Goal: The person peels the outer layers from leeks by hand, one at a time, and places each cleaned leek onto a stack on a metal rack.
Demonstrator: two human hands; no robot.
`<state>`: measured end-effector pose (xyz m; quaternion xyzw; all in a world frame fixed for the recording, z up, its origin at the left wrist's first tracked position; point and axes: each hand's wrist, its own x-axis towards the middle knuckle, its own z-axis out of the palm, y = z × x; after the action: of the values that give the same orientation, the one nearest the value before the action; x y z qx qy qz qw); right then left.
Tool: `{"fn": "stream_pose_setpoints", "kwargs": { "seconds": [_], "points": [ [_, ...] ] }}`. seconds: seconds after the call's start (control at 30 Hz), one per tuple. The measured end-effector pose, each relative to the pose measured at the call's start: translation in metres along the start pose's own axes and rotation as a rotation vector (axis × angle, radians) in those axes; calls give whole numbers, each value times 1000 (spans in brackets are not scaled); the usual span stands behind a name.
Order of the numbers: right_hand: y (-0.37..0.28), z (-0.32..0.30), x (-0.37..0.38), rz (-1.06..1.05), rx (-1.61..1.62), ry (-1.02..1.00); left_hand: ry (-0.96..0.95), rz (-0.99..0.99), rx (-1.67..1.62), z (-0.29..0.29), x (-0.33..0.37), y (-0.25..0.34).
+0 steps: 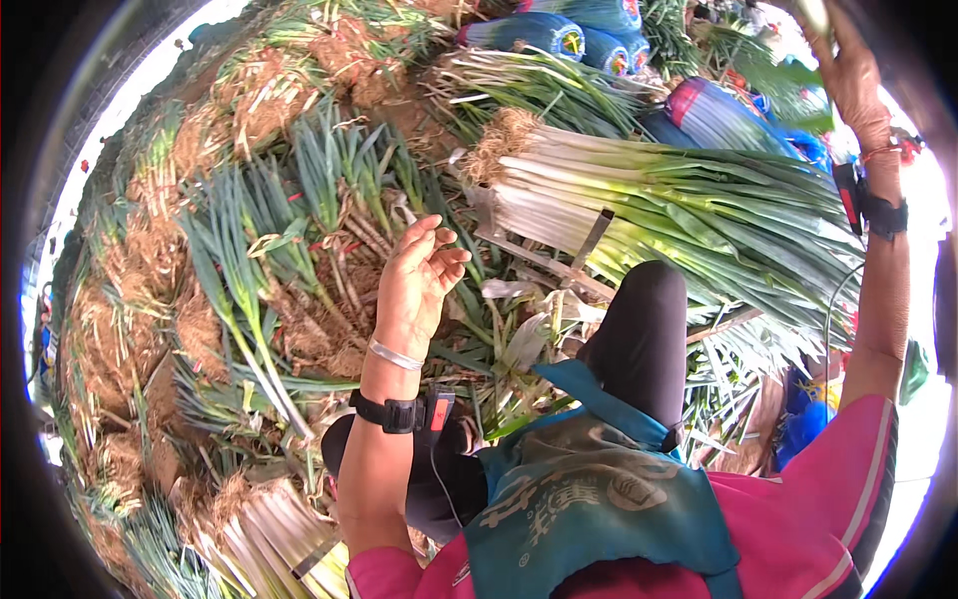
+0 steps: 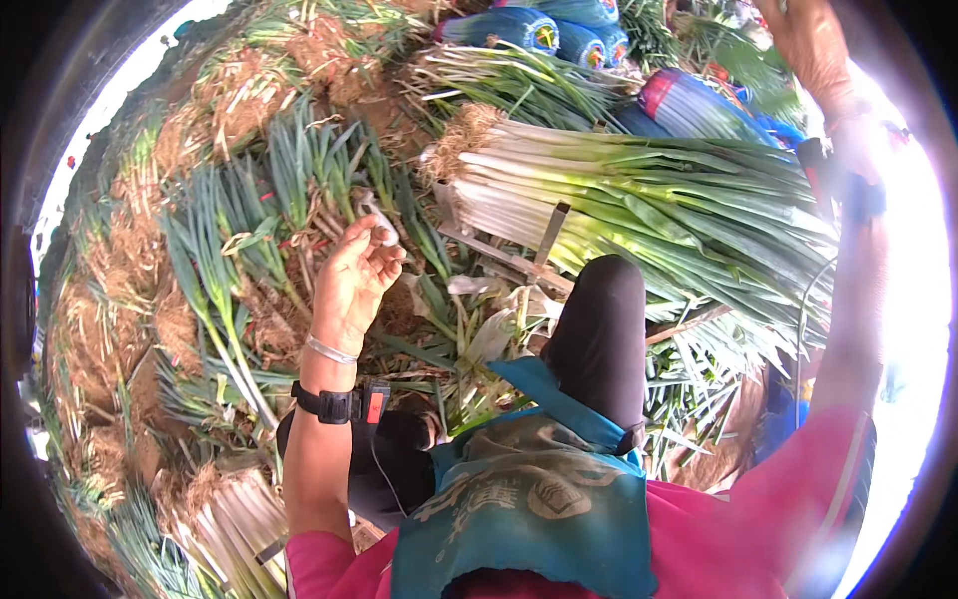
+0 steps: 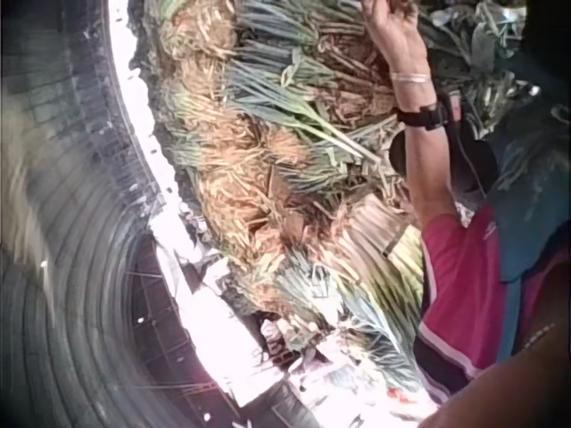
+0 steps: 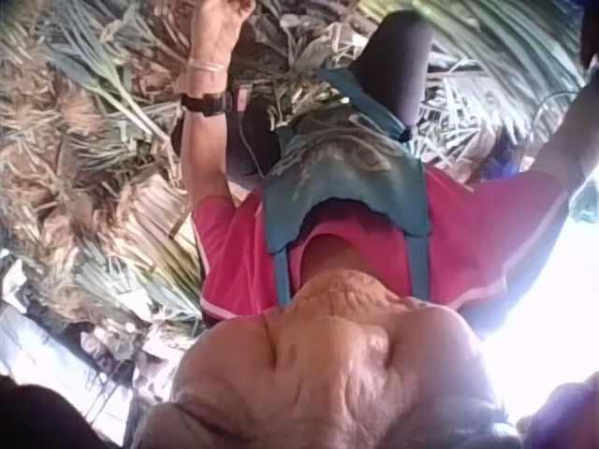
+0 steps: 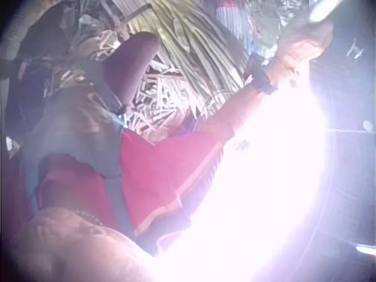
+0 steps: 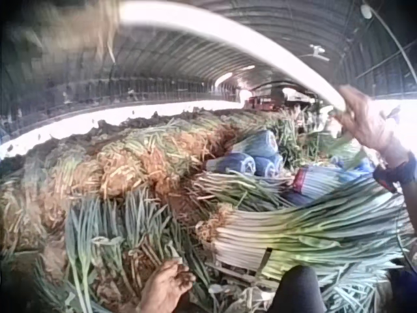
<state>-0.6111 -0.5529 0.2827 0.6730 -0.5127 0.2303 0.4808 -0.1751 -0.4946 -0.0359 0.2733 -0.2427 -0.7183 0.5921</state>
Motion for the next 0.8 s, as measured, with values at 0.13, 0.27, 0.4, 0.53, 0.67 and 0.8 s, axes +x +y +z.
{"fn": "stream_pose_setpoints", "kwargs": {
  "seconds": [0.13, 0.27, 0.4, 0.53, 0.67, 0.8],
  "points": [
    [-50, 63, -60, -248, 365, -404, 128, -62, 92, -24, 38, -32],
    [-102, 77, -124, -237, 245, -776, 248, -185, 137, -26, 77, -76],
    [-152, 114, -166, -313, 250, -834, 169, -225, 252, -28, 110, -116],
    [-190, 154, -199, -345, 314, -748, 107, -114, 414, -22, 132, -142],
    [-198, 158, -212, -356, 369, -790, 16, 234, 876, -29, 150, -155],
    [-185, 140, -209, -398, 337, -756, -37, 600, 1084, -31, 168, -146]
  ]
}}
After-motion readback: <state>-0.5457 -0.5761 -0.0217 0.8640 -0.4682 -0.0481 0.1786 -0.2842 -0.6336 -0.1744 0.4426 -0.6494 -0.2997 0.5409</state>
